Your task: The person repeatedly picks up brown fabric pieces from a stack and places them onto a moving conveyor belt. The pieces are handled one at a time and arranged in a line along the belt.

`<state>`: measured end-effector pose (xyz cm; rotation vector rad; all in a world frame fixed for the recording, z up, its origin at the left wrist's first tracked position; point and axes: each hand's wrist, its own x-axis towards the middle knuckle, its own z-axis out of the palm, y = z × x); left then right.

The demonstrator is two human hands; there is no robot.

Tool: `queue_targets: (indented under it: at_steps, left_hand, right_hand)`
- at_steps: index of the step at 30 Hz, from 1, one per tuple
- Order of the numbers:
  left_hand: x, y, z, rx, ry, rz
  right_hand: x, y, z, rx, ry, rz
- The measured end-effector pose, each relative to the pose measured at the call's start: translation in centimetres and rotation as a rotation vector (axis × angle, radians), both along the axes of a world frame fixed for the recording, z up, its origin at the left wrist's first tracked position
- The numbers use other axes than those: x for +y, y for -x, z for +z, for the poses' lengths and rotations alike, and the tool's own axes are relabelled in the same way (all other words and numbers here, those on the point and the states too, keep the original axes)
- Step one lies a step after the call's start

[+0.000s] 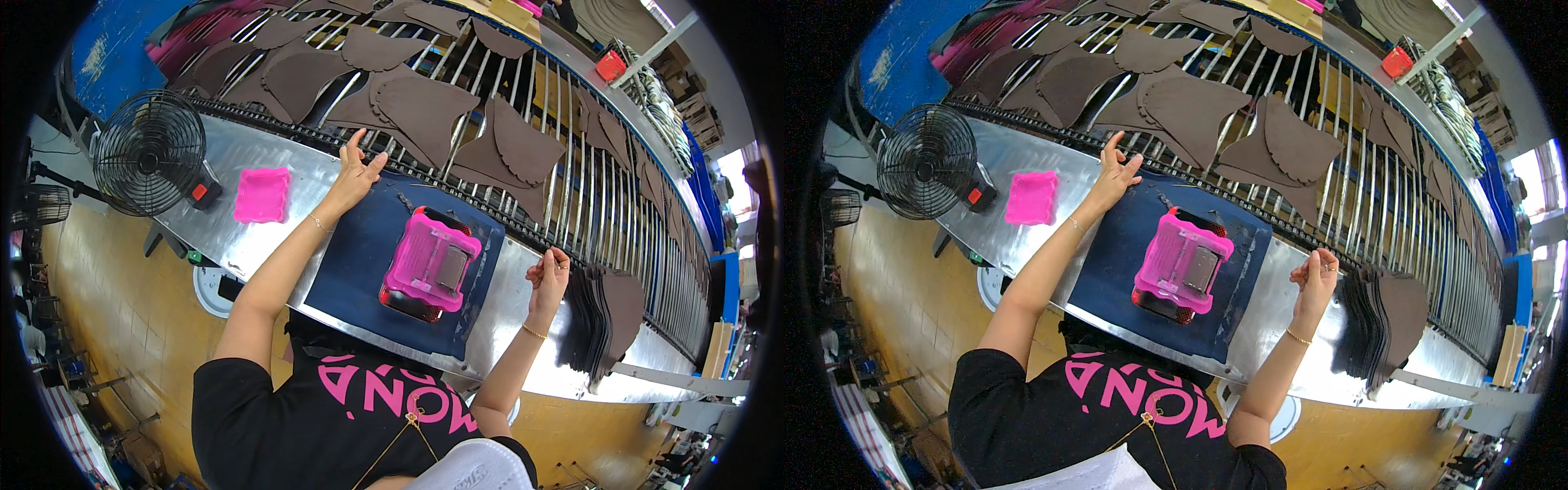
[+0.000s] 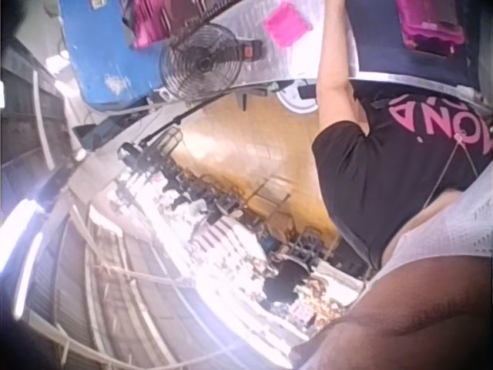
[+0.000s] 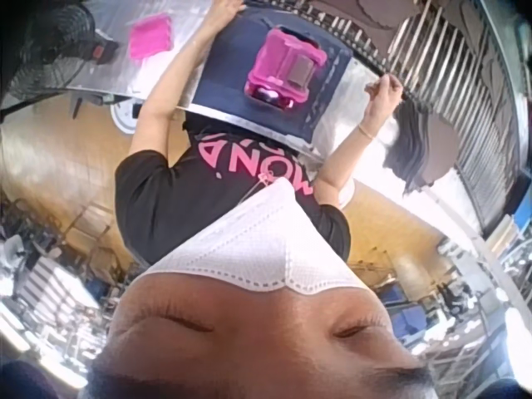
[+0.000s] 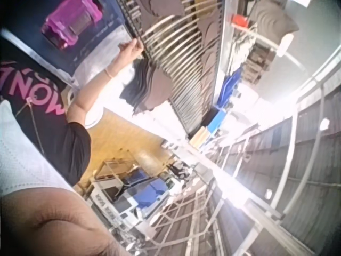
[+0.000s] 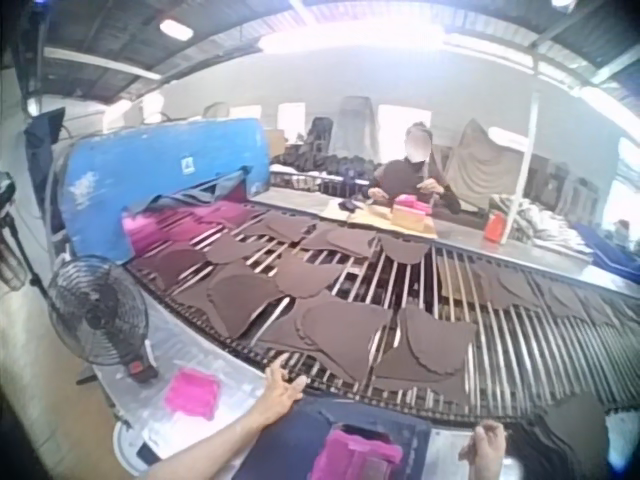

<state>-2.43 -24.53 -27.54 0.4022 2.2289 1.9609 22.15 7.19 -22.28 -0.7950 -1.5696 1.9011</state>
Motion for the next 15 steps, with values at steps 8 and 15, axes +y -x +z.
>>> queue_targets:
  at_steps: [8,15]
  left_hand:
    - [-0.5,1.3,2.5,0.018,0.205,-0.135]
    - [-1.2,2.3,1.0,0.592,0.446,-0.288]
  right_hand:
    - [0.7,-2.9,0.1,-0.055,-0.058,-0.064]
    - [0.7,-4.2,0.1,-0.03,-0.074,-0.079]
